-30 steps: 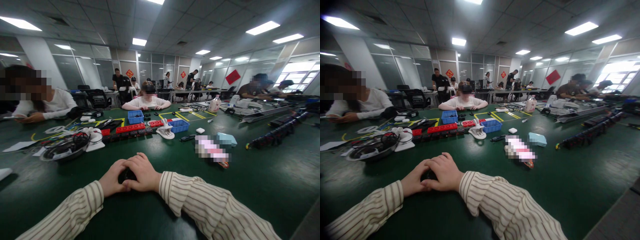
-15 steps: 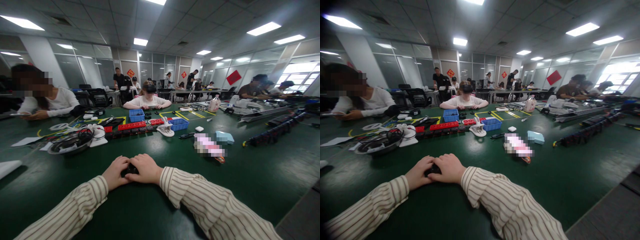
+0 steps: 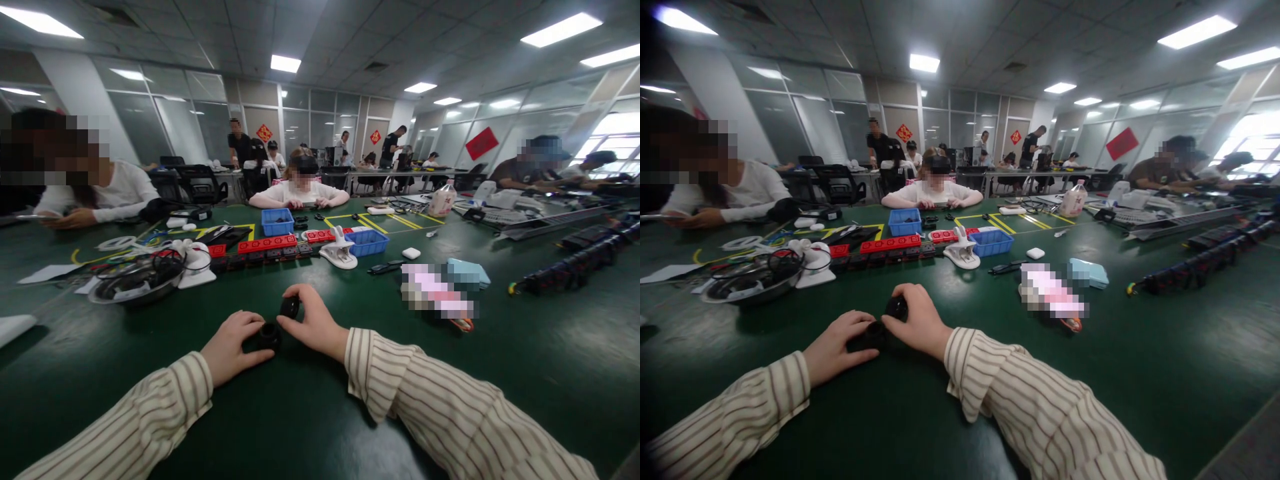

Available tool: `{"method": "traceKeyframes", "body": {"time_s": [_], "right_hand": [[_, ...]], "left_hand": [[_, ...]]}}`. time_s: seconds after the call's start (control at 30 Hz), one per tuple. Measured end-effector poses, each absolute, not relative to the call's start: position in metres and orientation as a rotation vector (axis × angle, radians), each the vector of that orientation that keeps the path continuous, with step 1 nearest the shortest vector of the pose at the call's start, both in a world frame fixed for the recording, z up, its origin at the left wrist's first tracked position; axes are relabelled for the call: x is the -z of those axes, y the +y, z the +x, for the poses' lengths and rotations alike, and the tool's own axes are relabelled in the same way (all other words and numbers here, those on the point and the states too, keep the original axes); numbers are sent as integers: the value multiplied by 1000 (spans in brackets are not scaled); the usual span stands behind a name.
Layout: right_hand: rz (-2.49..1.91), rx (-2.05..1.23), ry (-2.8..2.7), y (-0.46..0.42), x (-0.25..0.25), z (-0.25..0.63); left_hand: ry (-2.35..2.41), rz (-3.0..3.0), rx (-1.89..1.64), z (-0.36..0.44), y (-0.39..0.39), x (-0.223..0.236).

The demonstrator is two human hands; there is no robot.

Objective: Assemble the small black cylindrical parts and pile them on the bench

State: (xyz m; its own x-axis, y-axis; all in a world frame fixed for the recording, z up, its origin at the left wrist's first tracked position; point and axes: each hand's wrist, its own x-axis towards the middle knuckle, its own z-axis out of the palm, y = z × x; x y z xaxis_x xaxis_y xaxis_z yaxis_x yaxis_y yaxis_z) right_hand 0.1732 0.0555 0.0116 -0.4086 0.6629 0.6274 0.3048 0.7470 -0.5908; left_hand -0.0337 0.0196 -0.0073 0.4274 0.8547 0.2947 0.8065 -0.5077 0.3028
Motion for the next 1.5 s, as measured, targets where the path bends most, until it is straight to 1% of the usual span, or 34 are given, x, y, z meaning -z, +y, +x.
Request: {"method": "traceKeyframes", "body": {"time_s": [0.17,0.37,0.43,0.5,0.57,0.63,0.7,0.8,0.9,0.97,1.07,1.17,1.27,1.33,1.5], "right_hand": [[-819,-547,-1873,70,-3,188],[-1100,-548,-2000,79,12,196],[-1120,-561,-2025,78,12,198],[-1134,-484,-2054,74,7,199],[-1072,-325,-2082,66,-2,197],[-914,-197,-2131,54,-11,187],[-768,-181,-2227,40,-15,169],[-740,-199,-2446,21,-12,139],[-723,-261,-2571,2,-11,135],[-648,-329,-2602,-15,-14,155],[-610,-497,-2596,-51,-21,212],[-850,-558,-2517,-82,-18,281],[-1273,-394,-2324,-87,-9,343],[-1468,-292,-2213,-76,-6,373],[-1678,20,-2199,-34,-17,400]], "left_hand": [[1614,2472,-616,-35,22,12],[1664,2448,-610,-37,21,15],[1651,2428,-626,-38,21,15],[1625,2416,-656,-40,21,16],[1601,2406,-709,-41,22,18],[1576,2393,-783,-43,24,20],[1550,2367,-876,-44,27,23],[1540,2283,-998,-45,29,25],[1548,2227,-1044,-44,29,24],[1533,2239,-1035,-44,27,23],[1511,2266,-982,-42,25,22],[1518,2251,-945,-43,25,23],[1516,2230,-930,-44,27,25],[1519,2224,-915,-44,28,25],[1539,2216,-872,-43,27,22]]}}
